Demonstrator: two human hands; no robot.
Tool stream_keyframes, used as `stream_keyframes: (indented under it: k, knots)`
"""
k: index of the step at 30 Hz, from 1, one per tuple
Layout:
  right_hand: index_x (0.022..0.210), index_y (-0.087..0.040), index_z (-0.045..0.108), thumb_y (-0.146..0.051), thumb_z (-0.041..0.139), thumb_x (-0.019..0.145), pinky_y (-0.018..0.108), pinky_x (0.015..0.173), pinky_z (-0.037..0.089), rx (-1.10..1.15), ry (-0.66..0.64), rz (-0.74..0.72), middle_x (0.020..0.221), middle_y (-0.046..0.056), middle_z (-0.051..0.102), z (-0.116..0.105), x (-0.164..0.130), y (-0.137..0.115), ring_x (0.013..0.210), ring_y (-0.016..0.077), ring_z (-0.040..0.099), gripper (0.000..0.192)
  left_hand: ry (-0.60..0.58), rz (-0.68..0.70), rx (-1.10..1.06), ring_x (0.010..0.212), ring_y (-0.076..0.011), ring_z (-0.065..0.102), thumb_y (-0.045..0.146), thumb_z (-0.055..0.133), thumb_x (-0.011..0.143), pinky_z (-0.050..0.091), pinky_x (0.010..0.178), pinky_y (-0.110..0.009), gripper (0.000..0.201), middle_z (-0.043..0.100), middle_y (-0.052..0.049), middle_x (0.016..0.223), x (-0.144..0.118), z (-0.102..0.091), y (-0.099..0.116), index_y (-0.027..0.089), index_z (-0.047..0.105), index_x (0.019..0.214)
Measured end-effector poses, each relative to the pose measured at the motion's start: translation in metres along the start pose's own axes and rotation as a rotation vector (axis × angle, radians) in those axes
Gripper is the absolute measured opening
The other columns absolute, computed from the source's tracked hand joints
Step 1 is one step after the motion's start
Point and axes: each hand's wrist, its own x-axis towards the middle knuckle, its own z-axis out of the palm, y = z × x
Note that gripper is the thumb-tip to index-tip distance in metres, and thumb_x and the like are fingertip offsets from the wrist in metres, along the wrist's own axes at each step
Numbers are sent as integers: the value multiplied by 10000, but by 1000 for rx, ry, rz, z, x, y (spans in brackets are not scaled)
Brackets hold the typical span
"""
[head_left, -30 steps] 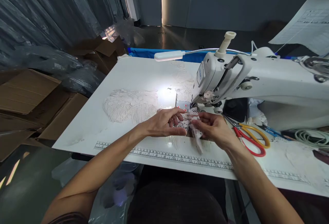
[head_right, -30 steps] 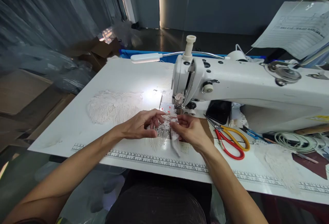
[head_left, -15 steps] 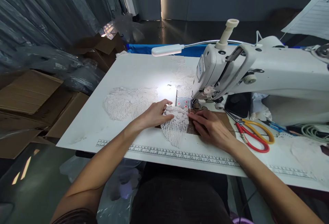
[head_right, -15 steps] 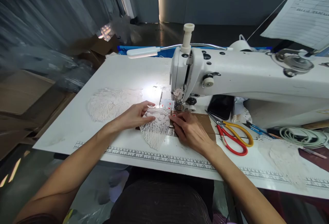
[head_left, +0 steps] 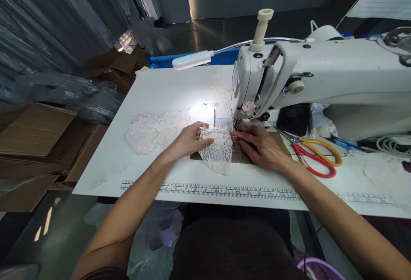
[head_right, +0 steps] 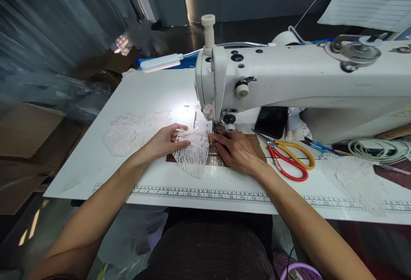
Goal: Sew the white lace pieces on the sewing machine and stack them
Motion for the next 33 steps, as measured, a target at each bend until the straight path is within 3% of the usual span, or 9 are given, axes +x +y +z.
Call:
stream_keyframes:
  k: [9,16,24,33]
  knots:
    - [1294,-284,620,-315,417,1002,456,843,441,-199,-102,-4,1079,125,551,3,0,-13,965,276,511,357,32,-27,62,588,-105,400,303,735,792,297,515,-248,535,375,52,690,-2,1,6,174,569,1284]
    - [1221,-229,648,-294,427,989,443,840,447,-187,-42,3,1043,131,551,4,-3,-18,951,272,514,327,13,43,66,582,-107,391,327,752,769,292,530,-255,507,348,64,670,-2,3,6,177,600,1229]
    - [1330,-215,596,-265,455,973,456,895,495,25,42,45,1086,134,566,5,-8,-8,983,258,570,387,36,37,-23,559,-90,338,295,787,766,275,533,-252,482,303,77,660,4,4,-1,176,600,1195]
    - [1185,-193,703,-149,464,915,370,804,545,209,91,129,976,85,664,-5,-7,-13,860,203,636,363,9,-26,-64,568,-86,355,277,810,768,322,545,-255,509,301,72,667,5,1,-3,205,592,1222]
